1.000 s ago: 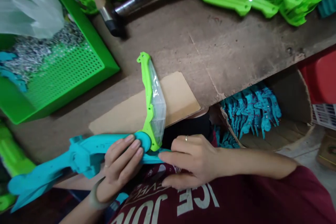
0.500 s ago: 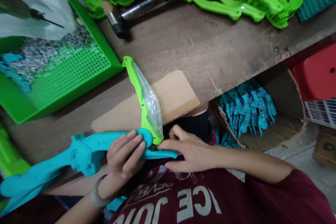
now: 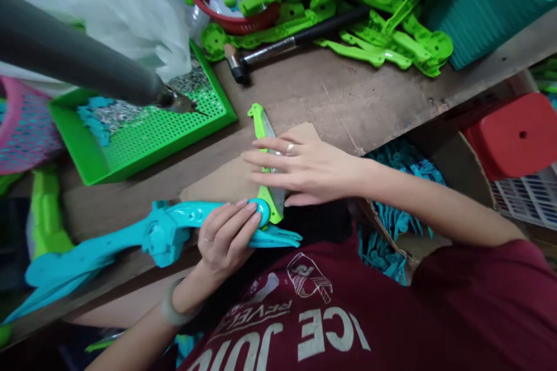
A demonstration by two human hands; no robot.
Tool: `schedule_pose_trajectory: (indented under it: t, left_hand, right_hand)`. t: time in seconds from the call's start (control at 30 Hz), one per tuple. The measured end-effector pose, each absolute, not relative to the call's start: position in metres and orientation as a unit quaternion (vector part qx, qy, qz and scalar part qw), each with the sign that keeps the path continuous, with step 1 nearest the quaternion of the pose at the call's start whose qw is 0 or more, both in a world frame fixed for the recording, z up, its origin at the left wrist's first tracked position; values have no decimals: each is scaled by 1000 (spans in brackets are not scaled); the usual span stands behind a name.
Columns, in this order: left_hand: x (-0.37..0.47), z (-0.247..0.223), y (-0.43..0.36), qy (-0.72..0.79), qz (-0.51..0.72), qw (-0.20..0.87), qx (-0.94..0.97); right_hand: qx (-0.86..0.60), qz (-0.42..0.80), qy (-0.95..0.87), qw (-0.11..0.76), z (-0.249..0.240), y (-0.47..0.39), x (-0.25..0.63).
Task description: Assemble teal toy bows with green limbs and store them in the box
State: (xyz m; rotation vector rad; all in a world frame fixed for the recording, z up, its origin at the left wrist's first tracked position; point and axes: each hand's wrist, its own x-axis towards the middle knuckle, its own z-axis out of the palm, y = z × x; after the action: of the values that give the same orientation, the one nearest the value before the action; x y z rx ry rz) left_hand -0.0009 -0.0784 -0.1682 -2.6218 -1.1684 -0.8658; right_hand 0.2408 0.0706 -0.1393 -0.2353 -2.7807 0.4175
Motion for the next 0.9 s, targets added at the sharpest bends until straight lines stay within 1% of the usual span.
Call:
schedule_pose_trajectory:
  t: [0.07,0.1,0.2,0.3,0.4,0.47,0.53,0.6,0.63,0.7,0.9]
  left_hand:
    - [0,-168,-78,-380,-286,91,-875]
    - [0,-167,-77,-368,-281,98,-881]
    - [1,-165,-76,-332,-278,96,-896]
    - [0,-165,-76,-323,-297,73,-896]
    - [-1,-166,-78,-351,-301,50,-885]
    - [-3,-166,-80,-366,-293,37,-883]
    - [-5,-167,-80,-365,-289,24,-884]
    - [-8,-168,-81,-357,-291,12,-887]
    - [-9,-168,-81,-355,-290,8,-889]
    - [-11,-167,-82,-356,-284,4,-890]
    - [-16,-162,-92,-384,-230,-43,-893]
  right_hand:
    - [5,120,-990,72,-134,89,225]
    - [33,104,-993,45,-133,95,218]
    - [70,54,-996,9,-131,102,207]
    - [72,24,-997,25,-129,101,211]
    - [38,14,-994,103,-129,81,224]
    - [-16,72,-981,181,-132,51,233]
    - [-109,212,-936,260,-138,13,239]
    - [-194,362,-857,312,-146,-24,241]
    - [-220,418,-819,324,-149,-39,241]
    - [-250,493,-766,328,-155,-60,240]
    - [-272,575,-712,297,-157,-68,236]
